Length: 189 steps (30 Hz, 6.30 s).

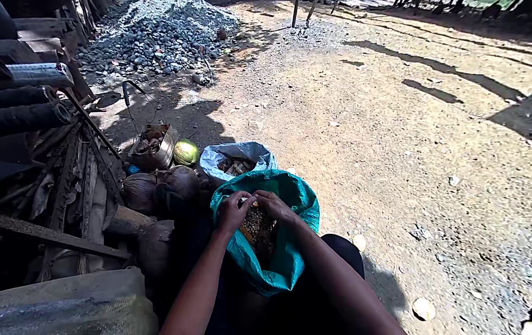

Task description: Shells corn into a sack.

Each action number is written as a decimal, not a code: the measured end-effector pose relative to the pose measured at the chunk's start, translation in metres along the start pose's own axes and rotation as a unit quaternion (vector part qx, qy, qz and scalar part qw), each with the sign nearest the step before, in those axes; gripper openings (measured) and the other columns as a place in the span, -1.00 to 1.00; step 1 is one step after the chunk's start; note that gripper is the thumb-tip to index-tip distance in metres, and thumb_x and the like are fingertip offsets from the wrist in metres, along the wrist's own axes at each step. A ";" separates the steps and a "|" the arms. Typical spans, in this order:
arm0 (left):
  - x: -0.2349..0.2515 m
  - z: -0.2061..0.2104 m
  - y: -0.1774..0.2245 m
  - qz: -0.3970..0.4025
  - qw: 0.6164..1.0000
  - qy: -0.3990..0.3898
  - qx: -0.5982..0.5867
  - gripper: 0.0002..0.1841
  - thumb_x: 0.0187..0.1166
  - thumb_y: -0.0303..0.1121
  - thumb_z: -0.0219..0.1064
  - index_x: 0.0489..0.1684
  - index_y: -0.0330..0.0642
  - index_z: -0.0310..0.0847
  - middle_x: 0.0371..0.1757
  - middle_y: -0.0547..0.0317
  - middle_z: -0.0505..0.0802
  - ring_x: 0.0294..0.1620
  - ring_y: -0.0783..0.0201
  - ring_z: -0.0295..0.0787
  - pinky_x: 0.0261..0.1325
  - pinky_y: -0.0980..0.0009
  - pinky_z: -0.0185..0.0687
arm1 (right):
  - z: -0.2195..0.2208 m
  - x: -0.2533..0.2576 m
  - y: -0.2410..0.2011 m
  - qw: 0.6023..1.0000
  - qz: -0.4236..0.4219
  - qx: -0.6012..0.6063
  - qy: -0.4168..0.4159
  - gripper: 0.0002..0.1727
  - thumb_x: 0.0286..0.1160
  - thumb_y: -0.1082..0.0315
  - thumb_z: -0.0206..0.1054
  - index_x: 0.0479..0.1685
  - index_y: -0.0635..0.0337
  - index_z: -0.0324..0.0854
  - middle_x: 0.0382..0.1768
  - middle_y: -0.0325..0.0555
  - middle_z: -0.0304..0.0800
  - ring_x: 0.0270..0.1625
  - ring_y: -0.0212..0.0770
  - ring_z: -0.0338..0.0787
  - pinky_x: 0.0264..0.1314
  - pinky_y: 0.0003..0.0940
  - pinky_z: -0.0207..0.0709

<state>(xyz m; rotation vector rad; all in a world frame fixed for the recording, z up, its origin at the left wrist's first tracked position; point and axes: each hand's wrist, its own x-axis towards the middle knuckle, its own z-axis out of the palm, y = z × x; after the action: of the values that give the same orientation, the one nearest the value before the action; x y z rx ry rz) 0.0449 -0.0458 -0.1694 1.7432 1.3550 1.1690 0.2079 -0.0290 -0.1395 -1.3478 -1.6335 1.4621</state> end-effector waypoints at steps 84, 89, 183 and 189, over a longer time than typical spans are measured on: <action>-0.002 0.013 -0.002 0.024 0.996 0.039 -0.072 -0.76 0.71 -0.35 0.28 0.03 -0.37 0.76 -0.18 -0.01 0.86 -0.27 0.36 0.73 -0.05 0.41 0.63 | -0.005 0.004 0.009 0.982 -0.054 0.168 0.071 -0.56 0.89 0.36 -0.21 -0.22 0.23 0.61 -0.53 -0.36 0.60 -0.58 -0.57 0.47 -0.48 -0.68 0.37; -0.001 0.009 0.001 -0.041 0.994 0.031 -0.092 -0.76 0.74 -0.36 0.25 0.04 -0.37 0.73 -0.34 0.11 0.82 -0.42 0.48 0.67 -0.19 0.51 0.61 | -0.006 0.005 0.010 0.983 -0.043 0.175 0.044 -0.70 0.83 0.43 -0.09 -0.08 0.27 0.60 -0.41 -0.33 0.66 -0.51 -0.58 0.50 -0.41 -0.68 0.39; 0.000 0.015 0.003 -0.131 0.963 -0.056 -0.228 -0.80 0.77 -0.47 0.17 0.11 -0.44 0.59 -0.31 0.12 0.74 -0.48 0.50 0.63 -0.33 0.59 0.60 | -0.008 0.001 0.008 0.987 -0.013 -0.141 0.081 -0.55 0.92 0.23 -0.08 -0.12 0.39 0.63 -0.40 0.03 0.54 -0.30 -0.12 0.52 -0.12 -0.10 0.40; -0.001 0.016 0.002 -0.116 0.975 -0.094 -0.163 -0.78 0.78 -0.45 0.16 0.19 -0.43 0.51 -0.12 0.04 0.69 -0.36 0.45 0.53 -0.27 0.53 0.48 | -0.005 -0.001 0.005 0.977 -0.003 -0.194 0.093 -0.53 0.92 0.24 -0.08 -0.08 0.46 0.63 -0.25 0.27 0.67 -0.10 0.14 0.67 0.05 0.15 0.44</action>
<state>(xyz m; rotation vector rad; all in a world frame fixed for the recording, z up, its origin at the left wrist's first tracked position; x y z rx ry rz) 0.0597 -0.0468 -0.1748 1.3834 1.1434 1.0036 0.2142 -0.0287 -0.1432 -1.6311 -1.8549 1.0072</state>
